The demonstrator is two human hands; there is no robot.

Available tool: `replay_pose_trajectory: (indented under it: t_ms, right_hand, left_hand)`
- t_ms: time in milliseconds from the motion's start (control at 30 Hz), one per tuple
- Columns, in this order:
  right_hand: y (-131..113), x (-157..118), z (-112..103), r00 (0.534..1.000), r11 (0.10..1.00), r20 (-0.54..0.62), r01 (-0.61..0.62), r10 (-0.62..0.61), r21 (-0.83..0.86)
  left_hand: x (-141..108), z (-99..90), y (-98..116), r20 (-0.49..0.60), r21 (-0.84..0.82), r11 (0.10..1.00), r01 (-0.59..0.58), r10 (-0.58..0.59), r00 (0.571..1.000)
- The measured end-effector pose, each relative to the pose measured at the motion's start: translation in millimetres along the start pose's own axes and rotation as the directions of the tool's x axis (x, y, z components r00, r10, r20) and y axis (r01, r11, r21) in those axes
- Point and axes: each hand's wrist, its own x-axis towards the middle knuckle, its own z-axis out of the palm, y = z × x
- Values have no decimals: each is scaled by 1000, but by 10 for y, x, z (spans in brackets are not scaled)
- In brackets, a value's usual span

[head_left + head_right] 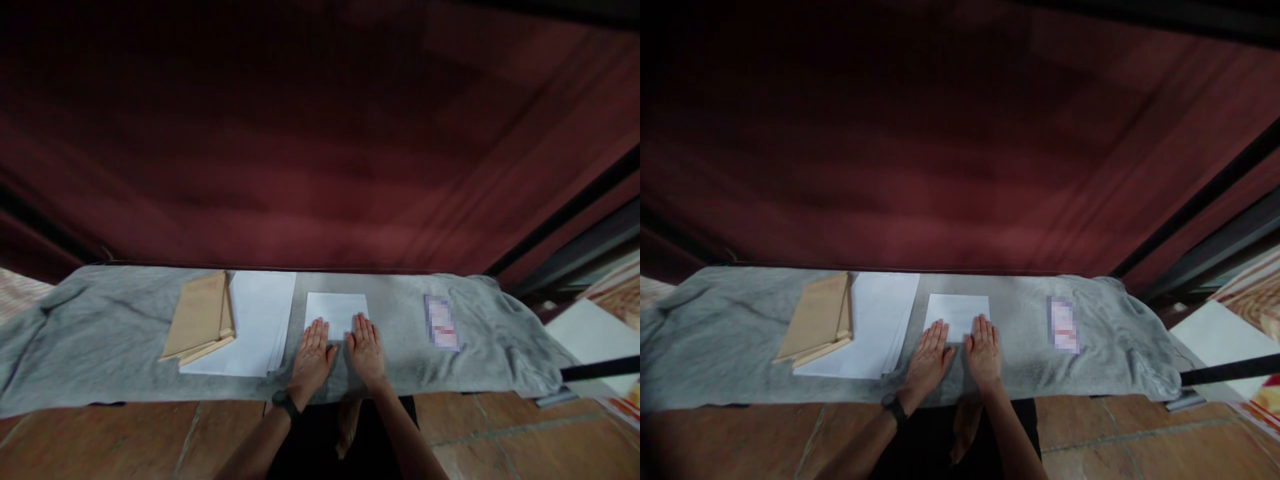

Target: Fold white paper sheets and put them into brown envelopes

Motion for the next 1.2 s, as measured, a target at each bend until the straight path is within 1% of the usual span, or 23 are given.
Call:
replay_pose_trajectory:
  t_ms: [167, 267, 467, 567, 633, 767, 833, 967, 1067, 1133, 1200]
  right_hand:
    - [54, -72, -20, 999, 999, 0, -39, 39, -23]
    - [89, -111, -42, 998, 997, 10, -69, 70, -47]
    - [165, -162, -109, 993, 992, 37, -112, 114, -59]
    - [141, -120, -124, 989, 989, 46, -139, 141, -48]
    - [78, -59, -126, 991, 992, 51, -124, 125, -30]
    - [-86, 69, -117, 993, 1000, 116, 16, -18, 20]
    - [-123, 91, -107, 990, 999, 134, 46, -49, 29]
    - [-39, 27, -79, 996, 1000, 88, 17, -19, 17]
    - [77, -29, -59, 997, 1000, 70, -27, 27, 2]
    - [115, -6, -50, 995, 998, 80, -62, 62, -1]
    - [100, 93, -42, 992, 996, 94, -83, 81, 15]
  left_hand:
    - [-13, -140, -22, 12, -14, 997, -71, 71, 997]
    - [-31, -184, -35, 22, -22, 996, -91, 91, 996]
    - [-115, -111, -53, 16, -11, 999, -50, 50, 999]
    - [-108, -77, -27, 5, -8, 1000, -21, 21, 1000]
    - [-46, -64, 20, 0, -18, 1000, -16, 16, 1000]
    - [152, -10, 111, 15, -63, 997, -50, 51, 999]
    - [217, 36, 103, 27, -66, 997, -33, 34, 999]
    - [237, 98, -36, 10, -39, 998, 44, -43, 999]
    - [284, 83, -136, -26, -3, 992, 130, -130, 991]
    - [379, 57, -144, -43, 15, 985, 172, -171, 984]
    - [514, 40, -101, -33, 10, 989, 149, -149, 988]
